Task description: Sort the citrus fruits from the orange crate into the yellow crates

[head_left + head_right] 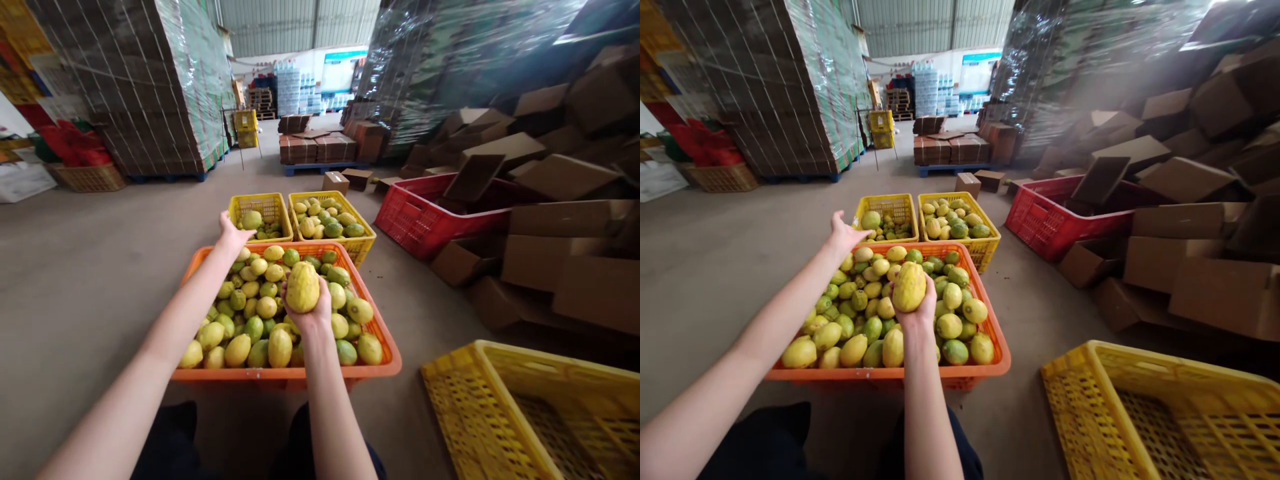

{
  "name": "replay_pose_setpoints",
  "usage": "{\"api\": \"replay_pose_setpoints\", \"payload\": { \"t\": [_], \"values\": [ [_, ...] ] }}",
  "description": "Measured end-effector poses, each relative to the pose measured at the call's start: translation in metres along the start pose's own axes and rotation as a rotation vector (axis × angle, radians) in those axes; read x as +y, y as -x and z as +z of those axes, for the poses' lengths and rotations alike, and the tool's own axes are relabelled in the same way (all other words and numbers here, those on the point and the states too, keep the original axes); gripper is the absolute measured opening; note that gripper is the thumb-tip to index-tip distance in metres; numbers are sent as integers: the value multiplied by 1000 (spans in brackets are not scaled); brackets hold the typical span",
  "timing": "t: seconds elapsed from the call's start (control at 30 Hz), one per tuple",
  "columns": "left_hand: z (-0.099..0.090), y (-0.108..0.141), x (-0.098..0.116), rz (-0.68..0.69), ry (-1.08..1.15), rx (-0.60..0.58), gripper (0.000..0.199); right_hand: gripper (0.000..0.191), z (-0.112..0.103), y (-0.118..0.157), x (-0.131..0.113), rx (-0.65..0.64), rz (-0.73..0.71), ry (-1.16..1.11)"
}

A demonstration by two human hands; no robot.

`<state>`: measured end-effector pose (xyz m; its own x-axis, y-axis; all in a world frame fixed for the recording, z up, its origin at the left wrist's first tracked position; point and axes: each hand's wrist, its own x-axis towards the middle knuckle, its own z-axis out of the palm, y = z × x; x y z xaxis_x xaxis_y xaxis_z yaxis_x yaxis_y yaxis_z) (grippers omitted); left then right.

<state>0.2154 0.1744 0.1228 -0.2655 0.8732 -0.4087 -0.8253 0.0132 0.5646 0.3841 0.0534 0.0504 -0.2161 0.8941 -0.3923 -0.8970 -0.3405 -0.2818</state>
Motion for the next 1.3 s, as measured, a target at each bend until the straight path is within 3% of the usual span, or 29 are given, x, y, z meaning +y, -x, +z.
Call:
{"api": "replay_pose_setpoints", "payload": {
  "t": [0.07, 0.13, 0.23, 0.37, 0.43, 0.53, 0.67, 0.77, 0.9, 1.0, 1.13, 1.3],
  "values": [
    [10, -3, 14, 13, -108, -1, 46, 23, 1, 3, -5, 28, -12, -7],
    [-9, 3, 20, -38, -236, -50, 45, 25, 3, 7, -9, 72, -16, -14],
    [-72, 17, 23, -148, -434, -108, 39, 30, 7, 12, -11, 131, -21, -16],
    [-161, 31, 40, -143, -691, 9, 26, 28, 11, 14, -5, 187, 10, -17],
    [-197, 34, 52, -41, -800, -15, 25, 26, 11, 12, 1, 215, 28, -15],
    [-243, 37, 65, 121, -1116, -152, 31, 26, 12, 11, 12, 258, 66, 13],
    [-298, 39, 66, 358, -1527, -326, 43, 26, 14, 18, 18, 300, 91, 86],
    [-329, 41, 59, 460, -1663, -408, 45, 25, 9, 28, 11, 325, 100, 169],
    [-352, 44, 54, 592, -1692, -429, 47, 28, -9, 25, -22, 406, -16, 275],
    [-361, 44, 58, 713, -1679, -398, 50, 32, -16, -2, -59, 463, -115, 361],
    [-378, 43, 72, 816, -1664, -354, 46, 22, -5, -69, -105, 614, -285, 584],
    [-407, 50, 86, 840, -1664, -186, 40, 20, 21, -165, -139, 513, -412, 696]
  ]
}}
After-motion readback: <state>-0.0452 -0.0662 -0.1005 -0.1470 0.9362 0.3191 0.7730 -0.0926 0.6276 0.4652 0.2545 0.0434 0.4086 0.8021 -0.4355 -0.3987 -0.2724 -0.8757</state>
